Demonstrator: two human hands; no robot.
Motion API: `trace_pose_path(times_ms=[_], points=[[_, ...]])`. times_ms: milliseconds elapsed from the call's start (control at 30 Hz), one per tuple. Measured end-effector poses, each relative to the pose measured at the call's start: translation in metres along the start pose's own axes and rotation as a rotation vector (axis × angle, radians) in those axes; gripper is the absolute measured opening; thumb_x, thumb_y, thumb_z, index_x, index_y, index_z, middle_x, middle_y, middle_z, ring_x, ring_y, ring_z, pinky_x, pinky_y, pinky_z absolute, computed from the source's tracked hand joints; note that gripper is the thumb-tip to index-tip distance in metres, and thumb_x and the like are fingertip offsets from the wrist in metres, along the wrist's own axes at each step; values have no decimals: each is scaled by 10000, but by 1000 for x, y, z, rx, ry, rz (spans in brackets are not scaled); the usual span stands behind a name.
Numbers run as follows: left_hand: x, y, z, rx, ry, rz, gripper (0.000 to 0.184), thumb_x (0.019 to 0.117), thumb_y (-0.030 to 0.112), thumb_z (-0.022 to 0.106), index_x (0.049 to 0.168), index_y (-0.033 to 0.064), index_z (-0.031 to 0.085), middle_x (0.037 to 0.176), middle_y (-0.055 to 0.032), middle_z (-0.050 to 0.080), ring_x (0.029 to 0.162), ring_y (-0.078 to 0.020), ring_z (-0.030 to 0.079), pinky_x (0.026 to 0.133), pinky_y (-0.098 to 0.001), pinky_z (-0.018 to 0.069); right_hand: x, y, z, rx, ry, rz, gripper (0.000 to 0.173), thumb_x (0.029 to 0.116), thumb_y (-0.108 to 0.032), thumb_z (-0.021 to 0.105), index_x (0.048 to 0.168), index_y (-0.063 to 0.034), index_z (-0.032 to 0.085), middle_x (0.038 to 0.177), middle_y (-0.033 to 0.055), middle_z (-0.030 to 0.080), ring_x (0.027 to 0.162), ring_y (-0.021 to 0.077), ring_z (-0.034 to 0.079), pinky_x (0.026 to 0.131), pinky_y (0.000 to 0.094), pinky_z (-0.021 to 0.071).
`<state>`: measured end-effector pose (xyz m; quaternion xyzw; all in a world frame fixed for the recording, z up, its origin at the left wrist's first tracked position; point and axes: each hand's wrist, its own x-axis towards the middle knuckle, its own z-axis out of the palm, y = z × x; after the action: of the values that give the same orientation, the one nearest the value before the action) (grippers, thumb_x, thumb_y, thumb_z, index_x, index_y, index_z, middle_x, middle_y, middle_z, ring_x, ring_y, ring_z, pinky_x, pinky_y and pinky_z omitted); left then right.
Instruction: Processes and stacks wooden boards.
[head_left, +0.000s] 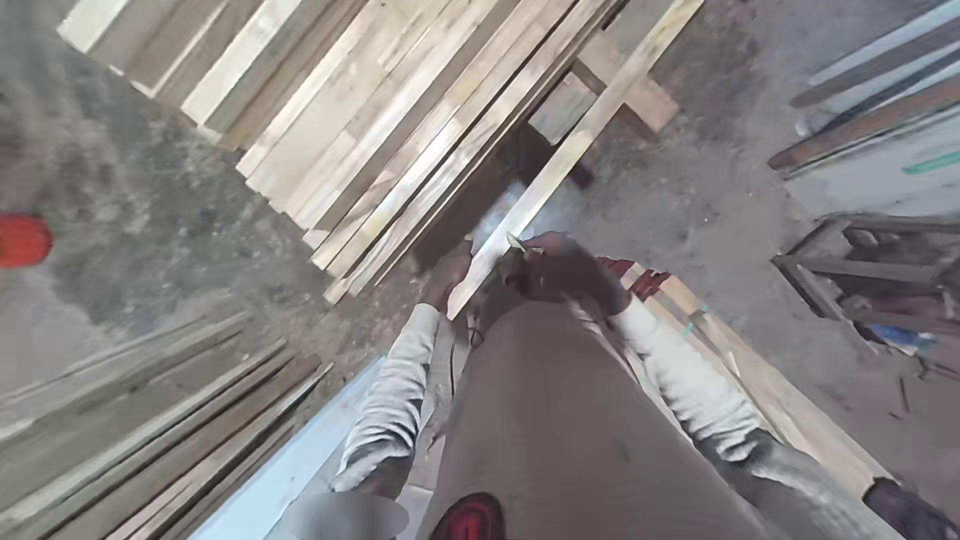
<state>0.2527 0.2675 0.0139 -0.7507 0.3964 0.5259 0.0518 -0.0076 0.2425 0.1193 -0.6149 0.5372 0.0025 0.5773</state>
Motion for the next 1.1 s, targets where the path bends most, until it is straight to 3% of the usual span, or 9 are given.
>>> trace_pose_path(times_ms=[100,233,333,433,533,667,767,1000,1100], points=[[-14,-61,-15,111,26,-62,886,1049,676,149,1195,-8,693,1187,-290,679,1146,-454,642,991,-677,463,-19,25,-17,474,-127,-41,243,1059,-238,535,1213,-112,675,683,28,576,472,80,465,422,236,402],[-43,-99,16,-146,53,-67,806,1106,536,126,990,-31,687,829,-138,704,755,-219,699,783,-436,583,-24,53,-30,731,-123,-10,337,1088,-268,398,1000,-101,678,688,5,608,516,72,525,467,226,465],[-30,-109,27,-320,9,-81,597,1121,445,247,978,27,648,710,-35,582,577,-127,547,591,-334,504,-27,55,-29,701,-20,54,332,1088,-285,441,915,-134,681,652,-17,575,492,62,502,437,218,440],[-31,-106,18,-190,-75,-133,692,1097,570,245,1133,7,647,894,-131,636,754,-218,599,713,-414,522,-46,52,-17,709,62,94,310,1078,-324,462,959,-163,700,645,-25,551,453,42,443,401,193,371],[-44,-70,24,-1,135,71,834,1082,591,136,1027,-19,702,938,-224,690,919,-357,679,868,-591,527,-46,53,-4,776,104,84,316,1094,-251,428,1057,-101,704,760,6,649,582,74,567,511,233,484],[-32,-49,29,-58,8,98,792,1100,548,145,1160,-25,689,1097,-227,704,1058,-314,683,930,-542,533,-50,61,34,931,225,132,319,1100,-198,409,1039,-43,681,759,32,655,615,100,605,571,251,532],[-17,-62,18,-523,-340,-65,666,1102,548,174,1027,58,619,735,-89,639,568,-177,613,490,-326,532,-58,67,67,1009,318,186,354,1108,-274,404,1042,-51,671,822,50,693,657,120,631,606,278,543],[-18,-60,5,-295,-288,21,874,1015,742,161,1295,60,631,1075,-185,704,911,-297,695,789,-517,581,-60,48,139,1012,519,247,384,1113,-293,397,1047,-50,686,846,43,696,657,115,619,590,285,530],[3,-78,2,-640,-569,-130,647,1046,658,283,1135,124,638,843,-96,676,677,-201,646,568,-373,554,-55,34,153,959,521,197,388,1113,-283,394,1068,-42,694,892,52,714,686,125,633,614,297,541]])
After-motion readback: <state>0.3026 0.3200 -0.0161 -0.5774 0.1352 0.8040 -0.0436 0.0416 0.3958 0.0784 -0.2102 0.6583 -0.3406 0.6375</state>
